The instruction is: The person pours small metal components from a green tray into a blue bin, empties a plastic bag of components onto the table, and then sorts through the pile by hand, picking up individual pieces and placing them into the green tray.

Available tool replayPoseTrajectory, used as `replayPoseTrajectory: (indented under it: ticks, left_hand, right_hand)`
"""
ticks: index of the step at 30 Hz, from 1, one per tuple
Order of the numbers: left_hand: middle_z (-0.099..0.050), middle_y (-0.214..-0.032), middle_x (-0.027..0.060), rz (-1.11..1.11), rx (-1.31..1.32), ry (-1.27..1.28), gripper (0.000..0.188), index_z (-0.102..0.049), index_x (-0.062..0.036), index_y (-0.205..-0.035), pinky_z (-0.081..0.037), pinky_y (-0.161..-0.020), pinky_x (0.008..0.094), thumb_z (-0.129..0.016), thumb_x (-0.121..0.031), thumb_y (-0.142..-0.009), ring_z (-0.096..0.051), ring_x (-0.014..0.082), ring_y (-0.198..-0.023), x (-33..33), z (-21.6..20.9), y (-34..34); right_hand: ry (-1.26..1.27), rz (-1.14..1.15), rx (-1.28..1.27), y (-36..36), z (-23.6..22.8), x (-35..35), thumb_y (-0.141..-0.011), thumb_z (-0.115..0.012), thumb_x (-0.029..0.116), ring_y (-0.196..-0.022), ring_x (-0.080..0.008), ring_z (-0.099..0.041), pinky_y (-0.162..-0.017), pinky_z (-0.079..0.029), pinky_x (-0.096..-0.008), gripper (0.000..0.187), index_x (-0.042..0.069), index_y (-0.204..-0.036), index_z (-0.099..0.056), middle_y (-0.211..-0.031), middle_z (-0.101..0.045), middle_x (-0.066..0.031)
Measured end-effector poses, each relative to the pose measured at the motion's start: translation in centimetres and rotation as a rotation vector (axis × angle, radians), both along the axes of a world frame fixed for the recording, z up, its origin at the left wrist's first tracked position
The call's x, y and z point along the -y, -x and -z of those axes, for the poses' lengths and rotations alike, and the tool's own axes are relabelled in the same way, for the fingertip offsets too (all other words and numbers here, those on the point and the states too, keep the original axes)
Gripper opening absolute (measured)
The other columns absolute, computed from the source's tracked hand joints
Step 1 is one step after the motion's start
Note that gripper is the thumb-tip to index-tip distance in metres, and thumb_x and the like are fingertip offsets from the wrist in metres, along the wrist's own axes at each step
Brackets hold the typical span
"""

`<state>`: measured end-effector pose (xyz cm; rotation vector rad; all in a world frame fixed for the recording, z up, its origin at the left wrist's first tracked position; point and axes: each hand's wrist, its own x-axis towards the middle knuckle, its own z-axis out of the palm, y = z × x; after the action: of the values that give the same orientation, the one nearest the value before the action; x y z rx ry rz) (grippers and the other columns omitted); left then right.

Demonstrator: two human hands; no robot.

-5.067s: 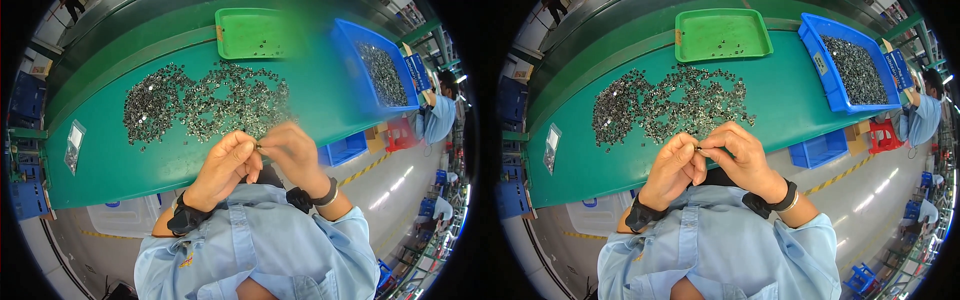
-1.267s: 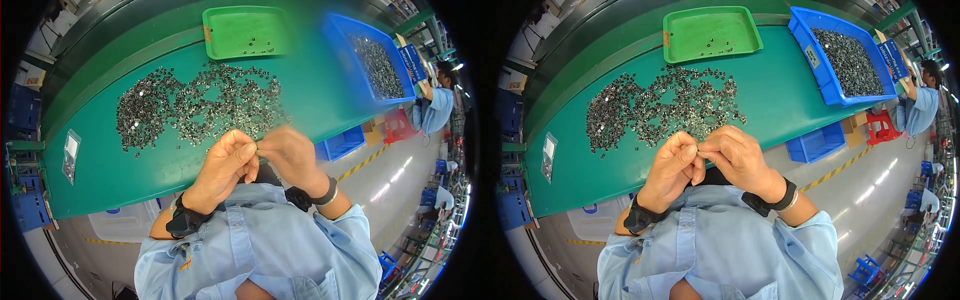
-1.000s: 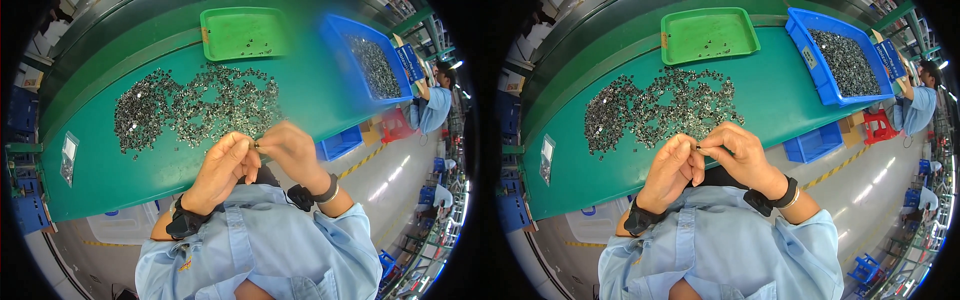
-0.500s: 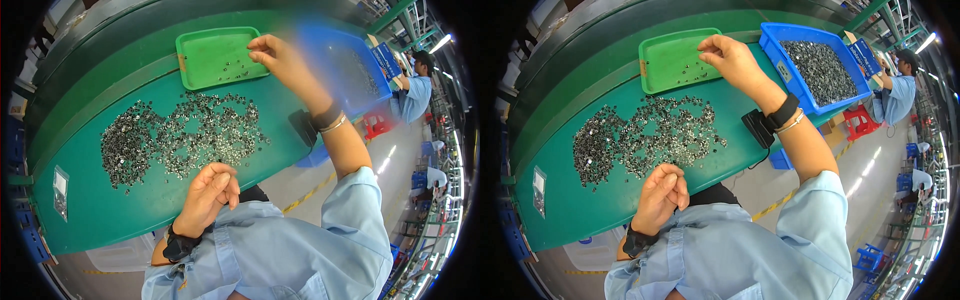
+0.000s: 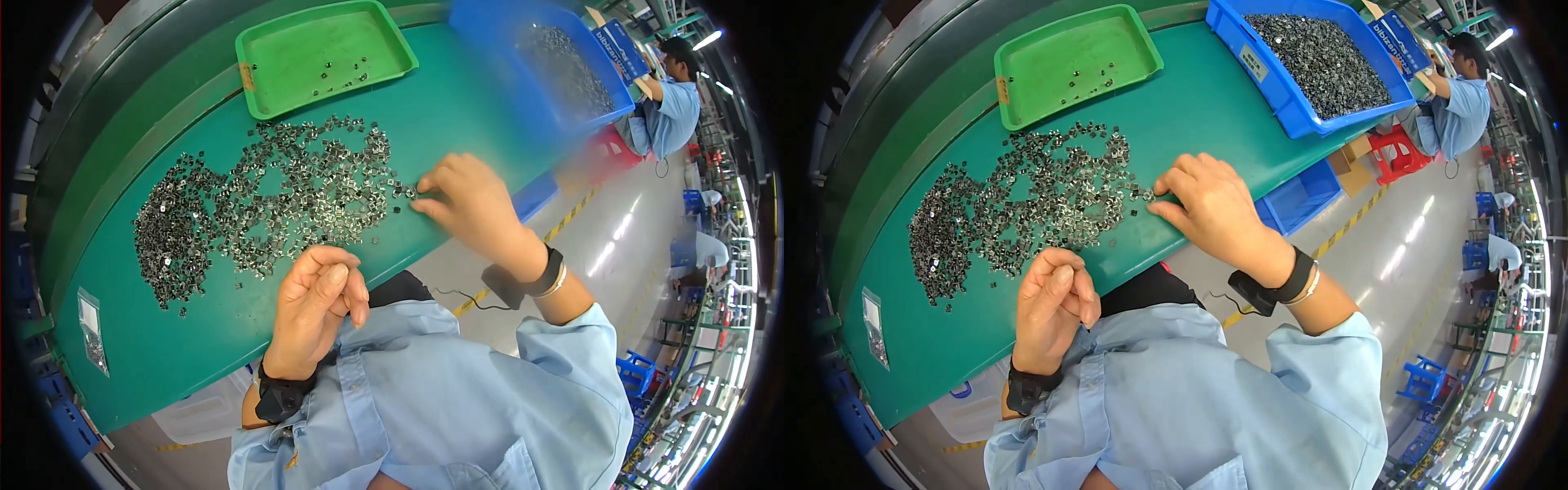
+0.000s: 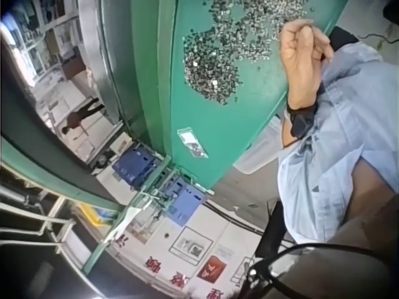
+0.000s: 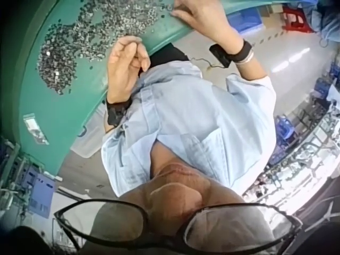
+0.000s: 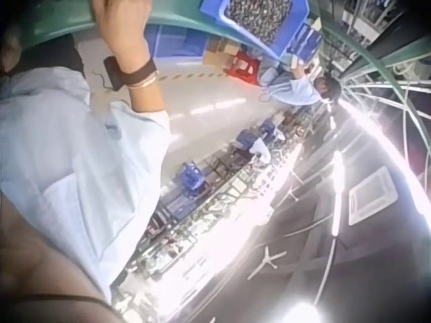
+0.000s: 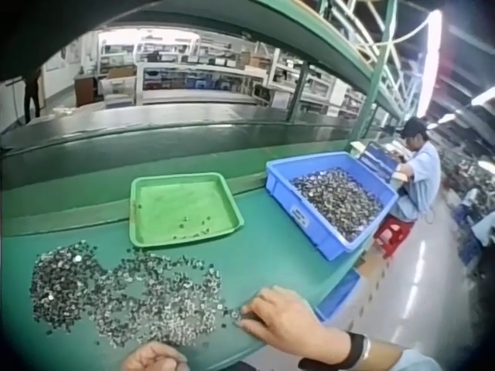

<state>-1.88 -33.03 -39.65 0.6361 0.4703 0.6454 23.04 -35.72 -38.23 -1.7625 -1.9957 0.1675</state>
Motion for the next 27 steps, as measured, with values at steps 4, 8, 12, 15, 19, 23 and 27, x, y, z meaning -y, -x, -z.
replayPoseTrajectory:
  ticks: [4, 8, 12, 15, 19, 23, 27]
  left_hand:
    - [-0.058, -0.075, 0.0085, -0.015, -0.044, -0.044, 0.018, -0.051, -0.0019, -0.104, -0.045, -0.05, 0.027, -0.049, -0.017, -0.096, -0.054, 0.0144, -0.055, 0.3, -0.3, -0.4]
    - [-0.058, -0.077, 0.0083, -0.013, -0.099, -0.081, 0.018, -0.051, -0.002, -0.106, -0.046, -0.051, 0.026, -0.048, -0.018, -0.097, -0.055, 0.0137, -0.058, 0.4, -0.7, -0.9]
    - [-0.059, -0.078, 0.0083, -0.025, -0.156, -0.112, 0.019, -0.051, -0.0019, -0.106, -0.046, -0.052, 0.0258, -0.048, -0.019, -0.097, -0.056, 0.0133, -0.059, 0.2, -1.6, -2.4]
    - [-0.059, -0.079, 0.0084, -0.068, -0.196, -0.13, 0.02, -0.051, -0.0016, -0.106, -0.046, -0.052, 0.026, -0.048, -0.02, -0.097, -0.056, 0.0133, -0.06, 0.1, -2.0, -3.0]
    - [-0.059, -0.08, 0.0084, -0.036, -0.125, -0.104, 0.022, -0.051, -0.0013, -0.106, -0.046, -0.052, 0.0263, -0.049, -0.022, -0.097, -0.056, 0.0141, -0.059, -0.1, -1.3, -2.6]
    - [-0.062, -0.083, 0.0077, 0.011, 0.089, 0.036, 0.022, -0.053, -0.0017, -0.11, -0.045, -0.054, 0.0262, -0.05, -0.019, -0.097, -0.057, 0.0138, -0.062, -0.7, -0.2, -1.5]
    - [-0.062, -0.084, 0.0082, 0.028, 0.203, 0.088, 0.024, -0.054, -0.0013, -0.112, -0.045, -0.053, 0.027, -0.05, -0.02, -0.097, -0.056, 0.0148, -0.061, -0.7, 0.1, -1.2]
  right_hand:
    - [-0.064, 0.016, -0.013, -0.1, 0.2, 0.1, -0.073, -0.071, 0.01, -0.077, -0.0282, -0.056, -0.067, -0.045, -0.0366, 0.016, 0.007, -0.086, -0.062, -0.081, -0.056, -0.0078]
    - [-0.127, -0.015, -0.089, 0.0, -1.1, -0.1, -0.072, -0.071, 0.009, -0.077, -0.027, -0.057, -0.066, -0.045, -0.036, 0.018, 0.008, -0.087, -0.061, -0.082, -0.057, -0.0071]
    - [-0.184, -0.176, -0.193, 1.5, -2.5, -0.2, -0.071, -0.072, 0.008, -0.077, -0.026, -0.057, -0.065, -0.045, -0.036, 0.019, 0.008, -0.088, -0.061, -0.082, -0.059, -0.0063]
    - [-0.174, -0.285, -0.225, 3.2, -3.3, -0.1, -0.071, -0.072, 0.007, -0.078, -0.0257, -0.058, -0.066, -0.046, -0.0359, 0.021, 0.008, -0.088, -0.062, -0.083, -0.059, -0.0058]
    - [-0.091, -0.36, -0.225, 4.3, -3.9, -0.3, -0.07, -0.073, 0.006, -0.081, -0.0258, -0.059, -0.068, -0.047, -0.0355, 0.024, 0.007, -0.091, -0.062, -0.084, -0.06, -0.0056]
    - [-0.081, -0.346, -0.321, 5.2, -3.3, -0.5, -0.068, -0.075, 0.004, -0.084, -0.0259, -0.059, -0.071, -0.047, -0.0346, 0.028, 0.007, -0.093, -0.062, -0.089, -0.061, -0.0064]
    - [-0.176, -0.28, -0.469, 6.2, -2.2, -0.2, -0.068, -0.075, 0.002, -0.085, -0.0256, -0.059, -0.073, -0.048, -0.0343, 0.031, 0.007, -0.095, -0.062, -0.092, -0.061, -0.0073]
